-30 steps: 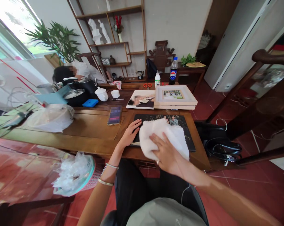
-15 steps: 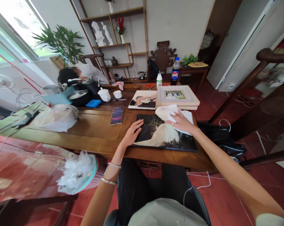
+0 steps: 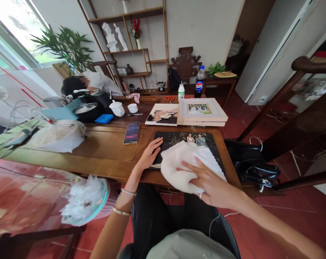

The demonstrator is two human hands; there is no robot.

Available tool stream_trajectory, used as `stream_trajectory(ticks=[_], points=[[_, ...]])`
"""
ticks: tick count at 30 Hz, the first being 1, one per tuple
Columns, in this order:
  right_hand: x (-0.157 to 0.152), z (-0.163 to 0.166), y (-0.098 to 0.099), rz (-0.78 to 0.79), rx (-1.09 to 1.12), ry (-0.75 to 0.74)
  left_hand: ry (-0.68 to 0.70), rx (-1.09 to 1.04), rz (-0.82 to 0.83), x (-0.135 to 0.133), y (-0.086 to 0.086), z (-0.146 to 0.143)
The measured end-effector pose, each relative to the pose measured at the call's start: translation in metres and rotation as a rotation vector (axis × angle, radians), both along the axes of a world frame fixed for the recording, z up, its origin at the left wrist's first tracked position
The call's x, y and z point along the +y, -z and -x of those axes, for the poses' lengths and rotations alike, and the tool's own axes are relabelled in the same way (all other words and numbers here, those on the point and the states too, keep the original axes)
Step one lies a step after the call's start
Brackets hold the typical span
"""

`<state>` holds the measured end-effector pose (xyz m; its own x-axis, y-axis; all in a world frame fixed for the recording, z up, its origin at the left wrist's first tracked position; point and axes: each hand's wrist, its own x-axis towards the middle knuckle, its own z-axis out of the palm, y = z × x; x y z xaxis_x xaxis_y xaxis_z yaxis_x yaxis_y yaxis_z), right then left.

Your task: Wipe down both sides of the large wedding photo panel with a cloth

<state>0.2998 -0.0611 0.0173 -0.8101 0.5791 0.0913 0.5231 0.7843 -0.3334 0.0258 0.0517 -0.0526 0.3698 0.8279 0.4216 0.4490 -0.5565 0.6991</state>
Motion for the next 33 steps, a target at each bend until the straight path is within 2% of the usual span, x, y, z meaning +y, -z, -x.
stream_trajectory(ticks=[3,8,11,13,15,22,25,28,33], points=[[0.030,-0.010,0.000,-0.016,0.031,0.055,0.007,0.004,-0.003,0.000,0.000,0.000],[0.109,-0.034,0.012,-0.021,0.036,0.303,0.002,0.001,-0.006,0.002,0.001,0.001],[0.137,-0.040,0.015,-0.020,0.002,0.390,0.004,-0.003,-0.004,0.002,0.002,0.001],[0.138,-0.040,0.014,-0.047,-0.001,0.382,0.000,-0.005,-0.003,0.002,0.002,0.001],[0.126,-0.037,0.012,-0.082,0.012,0.314,-0.007,-0.007,-0.004,0.002,0.002,0.001],[0.028,-0.022,0.006,-0.058,-0.016,0.055,-0.016,-0.006,-0.002,0.000,0.000,-0.001],[0.003,-0.016,0.002,0.005,-0.017,-0.048,-0.001,-0.014,-0.014,0.000,0.000,-0.001],[0.013,-0.018,0.000,0.035,0.010,-0.043,0.004,-0.014,-0.022,0.001,0.001,0.000],[0.083,-0.038,0.009,-0.014,0.021,0.200,-0.001,-0.009,-0.001,0.002,0.001,0.001]])
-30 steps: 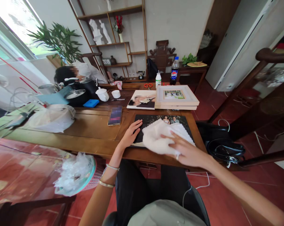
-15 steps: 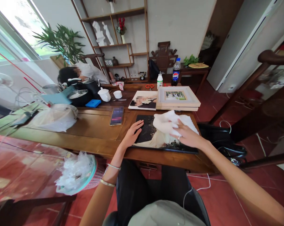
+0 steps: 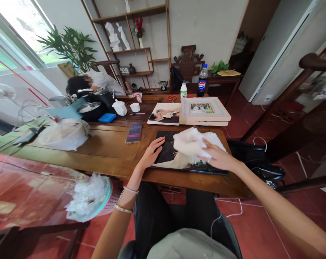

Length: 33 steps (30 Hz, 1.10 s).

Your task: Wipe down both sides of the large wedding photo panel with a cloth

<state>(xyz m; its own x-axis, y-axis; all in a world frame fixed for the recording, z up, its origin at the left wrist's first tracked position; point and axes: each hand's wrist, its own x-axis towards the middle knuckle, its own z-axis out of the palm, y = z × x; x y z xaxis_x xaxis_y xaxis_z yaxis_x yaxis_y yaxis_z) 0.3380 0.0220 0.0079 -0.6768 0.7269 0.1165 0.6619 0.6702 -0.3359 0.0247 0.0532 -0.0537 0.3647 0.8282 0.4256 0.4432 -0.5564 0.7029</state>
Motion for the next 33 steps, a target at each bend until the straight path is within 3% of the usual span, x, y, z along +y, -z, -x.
stream_trajectory(ticks=[4,7,11,15,19,24,29,33], points=[[0.042,-0.014,0.007,-0.020,-0.022,0.212,-0.001,-0.007,0.007,0.001,0.001,0.001],[0.040,-0.016,0.008,-0.089,-0.031,0.194,-0.008,-0.010,0.008,0.001,0.001,0.000],[-0.006,-0.013,0.007,-0.146,-0.015,0.049,-0.015,-0.011,0.002,0.001,0.001,-0.001],[-0.066,-0.002,0.003,-0.101,-0.010,-0.094,-0.017,-0.005,-0.012,-0.001,0.000,-0.002],[-0.087,0.014,-0.002,-0.022,-0.016,-0.223,-0.008,0.001,-0.015,-0.002,-0.001,-0.002],[-0.036,0.023,-0.002,-0.011,0.062,-0.175,-0.009,0.014,-0.007,-0.002,-0.002,-0.002],[0.029,0.022,0.008,-0.023,0.079,0.096,-0.007,0.005,-0.008,-0.001,-0.002,-0.001],[0.034,0.028,0.016,-0.110,0.000,0.296,-0.006,-0.002,-0.010,-0.001,-0.001,-0.001]])
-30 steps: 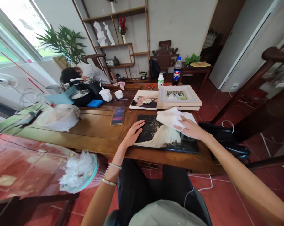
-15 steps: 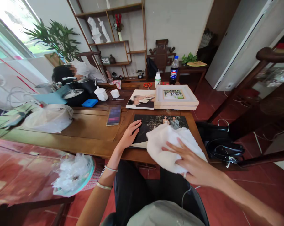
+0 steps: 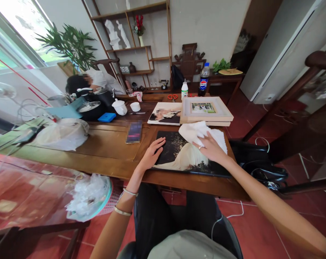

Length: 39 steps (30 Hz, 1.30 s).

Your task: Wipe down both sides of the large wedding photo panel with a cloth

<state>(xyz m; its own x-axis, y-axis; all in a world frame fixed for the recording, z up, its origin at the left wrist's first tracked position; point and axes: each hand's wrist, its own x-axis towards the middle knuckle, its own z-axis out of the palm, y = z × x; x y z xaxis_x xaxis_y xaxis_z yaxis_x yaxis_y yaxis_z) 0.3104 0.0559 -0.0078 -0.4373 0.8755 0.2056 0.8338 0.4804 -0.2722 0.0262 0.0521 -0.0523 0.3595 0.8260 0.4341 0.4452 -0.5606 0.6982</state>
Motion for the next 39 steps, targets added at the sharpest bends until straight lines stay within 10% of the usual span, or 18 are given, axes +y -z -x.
stream_trajectory(ticks=[11,23,39], points=[[-0.128,0.053,-0.012,0.080,-0.013,-0.294,0.026,-0.026,-0.008,0.001,0.002,0.001],[-0.044,0.039,-0.007,0.020,-0.038,0.061,-0.012,0.007,0.017,0.001,0.001,0.001],[-0.140,0.083,-0.006,0.120,0.017,-0.302,0.121,-0.086,-0.020,0.001,0.001,0.007]])
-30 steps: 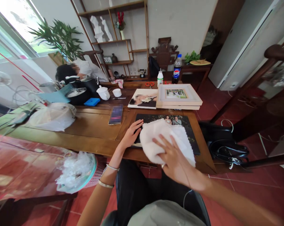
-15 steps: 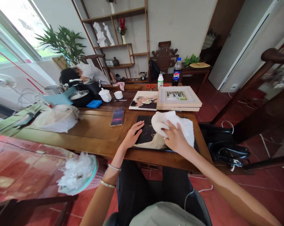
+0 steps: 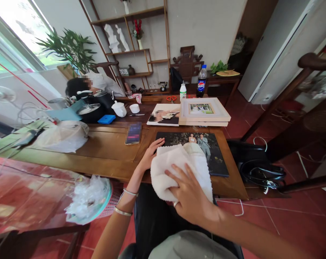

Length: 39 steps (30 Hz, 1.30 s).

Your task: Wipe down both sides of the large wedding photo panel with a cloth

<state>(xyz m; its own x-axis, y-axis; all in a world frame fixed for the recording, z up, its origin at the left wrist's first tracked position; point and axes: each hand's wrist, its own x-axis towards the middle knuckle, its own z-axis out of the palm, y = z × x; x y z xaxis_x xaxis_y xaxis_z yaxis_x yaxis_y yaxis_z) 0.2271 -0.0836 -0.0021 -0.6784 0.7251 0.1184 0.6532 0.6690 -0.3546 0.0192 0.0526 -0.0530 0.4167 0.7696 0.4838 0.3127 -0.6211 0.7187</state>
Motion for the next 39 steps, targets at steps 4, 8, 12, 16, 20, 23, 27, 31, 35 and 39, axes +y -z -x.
stream_trajectory(ticks=[4,8,12,16,20,23,27,31,35,39], points=[[0.037,-0.020,-0.005,-0.033,0.014,0.125,-0.083,0.035,0.047,0.000,0.001,-0.005],[0.090,-0.032,-0.015,-0.023,-0.031,0.214,-0.129,0.073,0.046,0.001,0.001,-0.007],[0.138,-0.019,-0.022,-0.066,-0.006,0.214,-0.134,0.072,0.032,0.003,0.003,-0.006],[0.168,0.018,-0.015,-0.142,0.066,0.260,-0.150,0.069,0.041,0.005,0.007,-0.004],[0.171,0.035,-0.007,-0.160,0.093,0.258,-0.154,0.059,0.045,0.006,0.008,-0.003],[0.161,0.016,-0.005,-0.168,0.125,0.214,-0.158,0.060,0.055,0.004,0.007,-0.004],[0.149,-0.041,-0.001,-0.124,0.190,0.234,-0.143,0.062,0.056,0.002,0.003,-0.005],[0.144,-0.093,0.004,-0.114,0.164,0.429,-0.132,0.070,0.039,0.002,0.002,-0.006],[0.120,-0.098,0.008,-0.242,0.048,0.430,-0.126,0.080,0.027,0.003,0.002,-0.006],[0.068,-0.062,0.008,-0.252,-0.021,0.307,-0.129,0.075,0.017,0.002,0.002,-0.006]])
